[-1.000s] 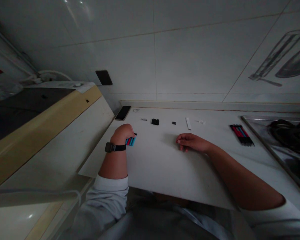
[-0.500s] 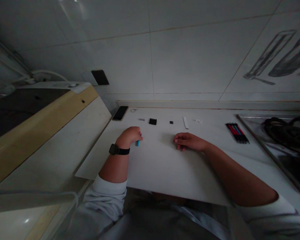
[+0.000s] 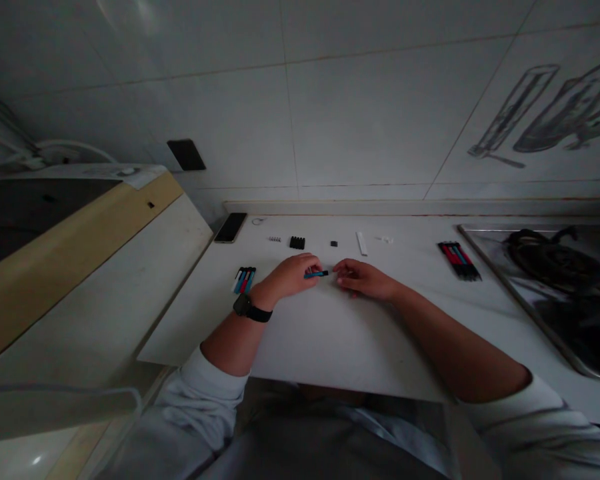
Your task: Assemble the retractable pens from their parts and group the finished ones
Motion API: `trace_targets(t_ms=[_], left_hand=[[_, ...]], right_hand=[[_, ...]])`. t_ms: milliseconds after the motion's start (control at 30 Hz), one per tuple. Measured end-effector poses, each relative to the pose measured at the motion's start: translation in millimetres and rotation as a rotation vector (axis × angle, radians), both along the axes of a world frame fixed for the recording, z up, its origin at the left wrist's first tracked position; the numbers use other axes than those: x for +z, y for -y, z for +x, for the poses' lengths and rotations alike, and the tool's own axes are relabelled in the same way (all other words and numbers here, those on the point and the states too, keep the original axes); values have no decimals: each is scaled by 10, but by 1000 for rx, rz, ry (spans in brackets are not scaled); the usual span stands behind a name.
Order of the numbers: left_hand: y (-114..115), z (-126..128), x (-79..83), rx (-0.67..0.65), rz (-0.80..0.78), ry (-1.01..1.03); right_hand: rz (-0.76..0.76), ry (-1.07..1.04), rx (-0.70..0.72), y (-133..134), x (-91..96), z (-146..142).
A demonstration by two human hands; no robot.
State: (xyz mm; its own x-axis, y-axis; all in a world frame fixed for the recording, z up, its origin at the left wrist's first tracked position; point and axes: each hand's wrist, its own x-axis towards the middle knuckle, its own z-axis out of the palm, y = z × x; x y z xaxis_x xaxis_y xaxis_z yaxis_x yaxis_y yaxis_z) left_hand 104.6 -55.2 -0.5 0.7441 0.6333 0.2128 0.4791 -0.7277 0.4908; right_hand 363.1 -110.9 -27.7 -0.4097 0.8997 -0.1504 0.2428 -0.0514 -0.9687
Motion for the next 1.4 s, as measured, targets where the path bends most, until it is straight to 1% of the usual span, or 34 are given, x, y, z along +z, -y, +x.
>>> trace_targets(t_ms=[67, 133, 167, 233, 300, 367, 433, 467, 567, 667, 767, 833, 900, 967, 1033, 1100, 1233, 1300, 1400], left_hand=[[76, 116, -8, -57, 60, 45], [118, 189, -27, -92, 77, 95], [129, 215, -41, -96, 71, 131], [135, 260, -77, -61, 24, 244], [132, 310, -119, 5, -104, 417], [123, 374, -158, 62, -296, 589], [108, 446, -178, 87, -480, 690], [97, 481, -179, 98, -548, 724], [56, 571, -150, 153, -678, 839], [29, 627, -132, 219, -729, 925], [37, 645, -172, 244, -686, 928], [54, 635, -224, 240, -574, 879], [64, 616, -282, 212, -424, 780], [61, 598, -336, 171, -348, 686], [46, 582, -379, 153, -361, 627], [26, 564, -405, 170, -361, 570], [-12, 518, -405, 177, -293, 405], [-31, 501, -401, 191, -334, 411], [-66, 498, -419, 227, -407, 446]], right_hand=[[56, 42, -17, 12, -5, -44], [116, 114, -34, 16, -22, -68], [154, 153, -48, 14, -32, -72], [239, 207, -79, 3, -53, -68], [322, 212, -106, -16, -65, -58], [379, 180, -137, -37, -70, -52], [406, 143, -174, -57, -71, -49], [412, 128, -193, -67, -73, -48], [418, 100, -233, -93, -86, -35], [432, 131, -270, -114, -117, -10], [472, 210, -289, -121, -150, 13], [513, 293, -277, -117, -163, 22], [541, 387, -263, -111, -165, 28], [547, 437, -241, -104, -158, 30], [541, 443, -198, -100, -149, 31], [551, 455, -164, -98, -142, 30], [589, 490, -218, -101, -138, 28], [592, 506, -249, -105, -136, 32], [594, 530, -258, -113, -131, 45]])
